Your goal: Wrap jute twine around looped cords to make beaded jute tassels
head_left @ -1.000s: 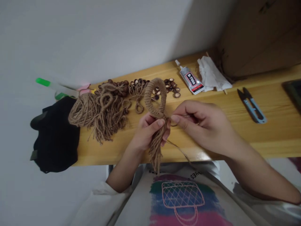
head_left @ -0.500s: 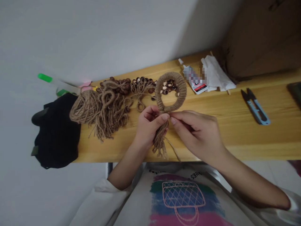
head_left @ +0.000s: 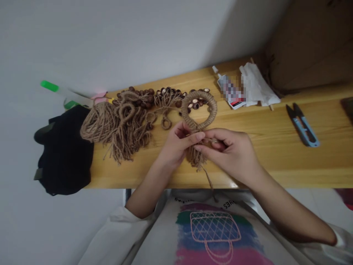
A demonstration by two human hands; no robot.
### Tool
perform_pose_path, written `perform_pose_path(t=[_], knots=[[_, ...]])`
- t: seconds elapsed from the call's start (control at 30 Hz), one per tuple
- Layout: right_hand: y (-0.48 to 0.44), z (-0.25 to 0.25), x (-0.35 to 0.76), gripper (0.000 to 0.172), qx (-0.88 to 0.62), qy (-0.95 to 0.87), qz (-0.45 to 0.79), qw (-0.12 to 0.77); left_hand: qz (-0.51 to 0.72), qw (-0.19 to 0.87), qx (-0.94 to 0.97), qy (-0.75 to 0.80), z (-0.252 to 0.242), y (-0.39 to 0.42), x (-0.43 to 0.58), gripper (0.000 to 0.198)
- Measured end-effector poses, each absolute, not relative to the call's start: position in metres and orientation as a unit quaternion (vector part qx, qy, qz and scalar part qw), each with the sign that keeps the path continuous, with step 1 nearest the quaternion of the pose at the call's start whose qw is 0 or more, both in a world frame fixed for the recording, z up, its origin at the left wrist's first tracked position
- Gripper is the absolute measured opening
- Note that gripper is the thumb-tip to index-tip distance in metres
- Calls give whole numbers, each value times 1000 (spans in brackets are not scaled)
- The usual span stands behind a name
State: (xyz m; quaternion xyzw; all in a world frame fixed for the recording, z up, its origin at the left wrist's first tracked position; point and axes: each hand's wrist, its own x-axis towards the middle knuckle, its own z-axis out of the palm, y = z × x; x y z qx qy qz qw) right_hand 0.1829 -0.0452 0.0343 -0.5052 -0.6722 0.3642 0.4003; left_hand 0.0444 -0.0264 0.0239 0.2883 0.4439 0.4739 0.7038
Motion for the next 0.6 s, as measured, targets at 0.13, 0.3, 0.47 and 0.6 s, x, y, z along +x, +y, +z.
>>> perform_pose_path(t=[0.13,0.3,0.47,0.6], knots=[[-44,30,180,9,-532,-650,371,396,466,726,258,436,22,-26,46,40],[-42,24,177,11,-539,-575,455,415,463,741,235,426,18,-26,51,34],[-37,17,175,21,-511,-464,577,435,475,727,240,434,17,-27,54,24],[-33,14,177,19,-499,-421,610,449,456,749,232,421,17,-27,51,20]])
